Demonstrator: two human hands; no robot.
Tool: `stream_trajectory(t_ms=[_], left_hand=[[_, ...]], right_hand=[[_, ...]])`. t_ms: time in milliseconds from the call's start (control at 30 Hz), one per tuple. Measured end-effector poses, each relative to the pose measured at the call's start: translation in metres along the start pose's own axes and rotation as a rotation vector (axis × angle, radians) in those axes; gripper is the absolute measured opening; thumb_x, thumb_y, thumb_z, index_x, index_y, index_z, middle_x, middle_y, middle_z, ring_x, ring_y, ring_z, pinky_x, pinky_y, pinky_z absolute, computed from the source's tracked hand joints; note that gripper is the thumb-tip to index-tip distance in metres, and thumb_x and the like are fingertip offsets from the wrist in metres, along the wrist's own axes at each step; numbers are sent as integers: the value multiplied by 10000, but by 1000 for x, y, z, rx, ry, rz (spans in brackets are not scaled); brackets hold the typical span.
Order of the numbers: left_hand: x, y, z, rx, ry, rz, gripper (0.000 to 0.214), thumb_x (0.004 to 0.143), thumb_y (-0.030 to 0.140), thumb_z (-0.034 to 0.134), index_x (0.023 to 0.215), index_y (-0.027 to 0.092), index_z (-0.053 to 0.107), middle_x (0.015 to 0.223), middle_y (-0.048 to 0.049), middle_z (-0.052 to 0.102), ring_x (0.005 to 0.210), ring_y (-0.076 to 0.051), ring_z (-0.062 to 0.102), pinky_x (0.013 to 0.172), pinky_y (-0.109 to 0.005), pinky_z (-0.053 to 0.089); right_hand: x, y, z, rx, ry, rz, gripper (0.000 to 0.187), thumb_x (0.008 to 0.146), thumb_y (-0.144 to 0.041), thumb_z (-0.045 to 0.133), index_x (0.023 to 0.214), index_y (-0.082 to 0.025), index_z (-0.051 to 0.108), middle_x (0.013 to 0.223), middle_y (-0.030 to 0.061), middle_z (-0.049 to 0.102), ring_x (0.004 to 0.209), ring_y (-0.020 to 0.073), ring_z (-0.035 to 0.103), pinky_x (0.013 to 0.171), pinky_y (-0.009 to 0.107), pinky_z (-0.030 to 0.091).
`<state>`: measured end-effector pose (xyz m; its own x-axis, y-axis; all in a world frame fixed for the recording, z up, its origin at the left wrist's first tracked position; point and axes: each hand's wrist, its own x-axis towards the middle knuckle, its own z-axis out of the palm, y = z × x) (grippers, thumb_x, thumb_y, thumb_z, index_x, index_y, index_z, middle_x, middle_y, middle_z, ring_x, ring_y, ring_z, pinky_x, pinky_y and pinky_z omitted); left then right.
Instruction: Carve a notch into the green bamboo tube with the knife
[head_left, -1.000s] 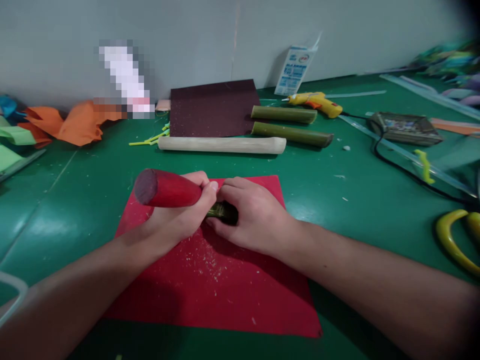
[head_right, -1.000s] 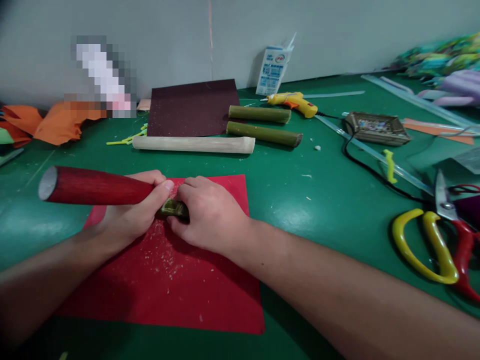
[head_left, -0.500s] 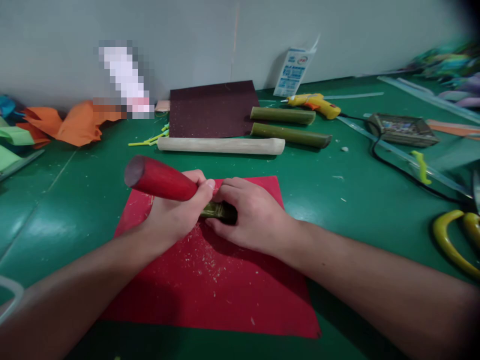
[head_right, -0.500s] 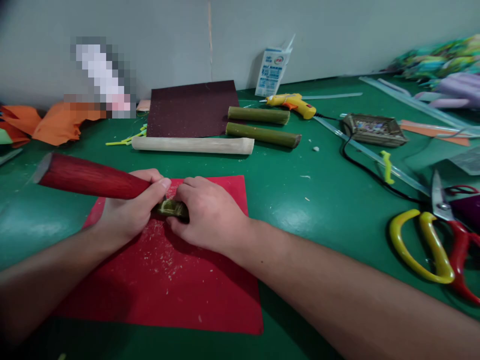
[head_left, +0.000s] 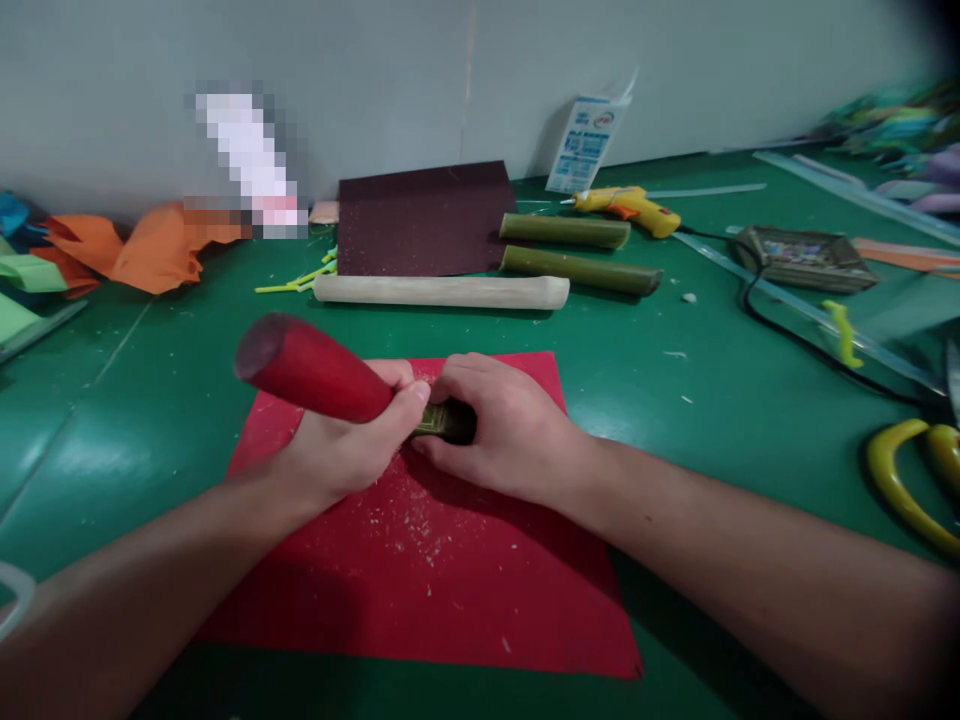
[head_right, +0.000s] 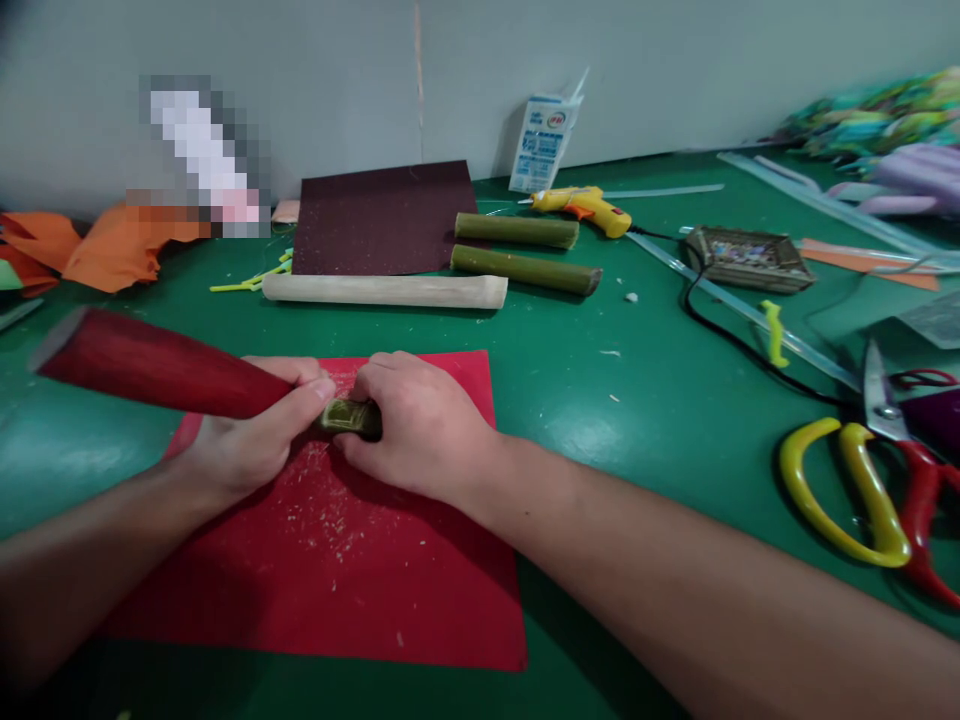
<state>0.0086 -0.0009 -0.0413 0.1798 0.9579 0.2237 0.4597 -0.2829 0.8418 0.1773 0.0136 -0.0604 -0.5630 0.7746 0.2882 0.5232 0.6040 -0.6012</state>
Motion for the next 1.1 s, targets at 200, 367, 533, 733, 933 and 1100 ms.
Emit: stream_trajectory(t_ms=[200,367,533,733,933,1100], left_hand=[[4,-2,7,-56,164,-93,331,834,217,534,529,187,409,531,43,384,520,-88,364,505,-210,363],[5,-4,6,-19,111,-106,304,850,254,547,572,189,442,565,44,411,549,-90,397,519,-201,372],[2,2,3,-35,43,-59,312,813,246,542,527,184,434,532,37,412,521,-90,389,481,-212,348],[3,-2,2,-215,183,-81,355,784,232,559,469,182,404,466,40,367,465,-78,330,454,-241,294],[7,3,-12,-375,405,69,354,858,197,531,513,197,451,439,40,362,424,-85,320,435,-275,262],[-1,18,-14,-337,389,123,366,857,209,533,505,206,433,425,38,338,418,-88,313,455,-285,294]], right_hand=[[-1,1,1,-30,11,5,169,723,-259,703,774,-153,581,774,23,583,736,150,499,647,276,380],[-1,-1,1,-38,8,3,169,736,-267,698,800,-145,601,798,37,602,757,161,510,671,290,394],[-1,0,0,-7,-2,9,168,737,-260,704,815,-146,608,813,36,617,769,162,524,681,292,398],[0,2,-1,-32,4,-15,174,724,-252,718,787,-155,588,786,24,584,753,161,498,652,288,375],[0,0,-6,23,52,-98,185,787,-240,676,939,-164,603,916,61,625,842,191,537,727,320,411],[-2,2,-7,66,96,-188,214,785,-206,668,976,-182,575,986,76,643,895,209,560,764,345,425]])
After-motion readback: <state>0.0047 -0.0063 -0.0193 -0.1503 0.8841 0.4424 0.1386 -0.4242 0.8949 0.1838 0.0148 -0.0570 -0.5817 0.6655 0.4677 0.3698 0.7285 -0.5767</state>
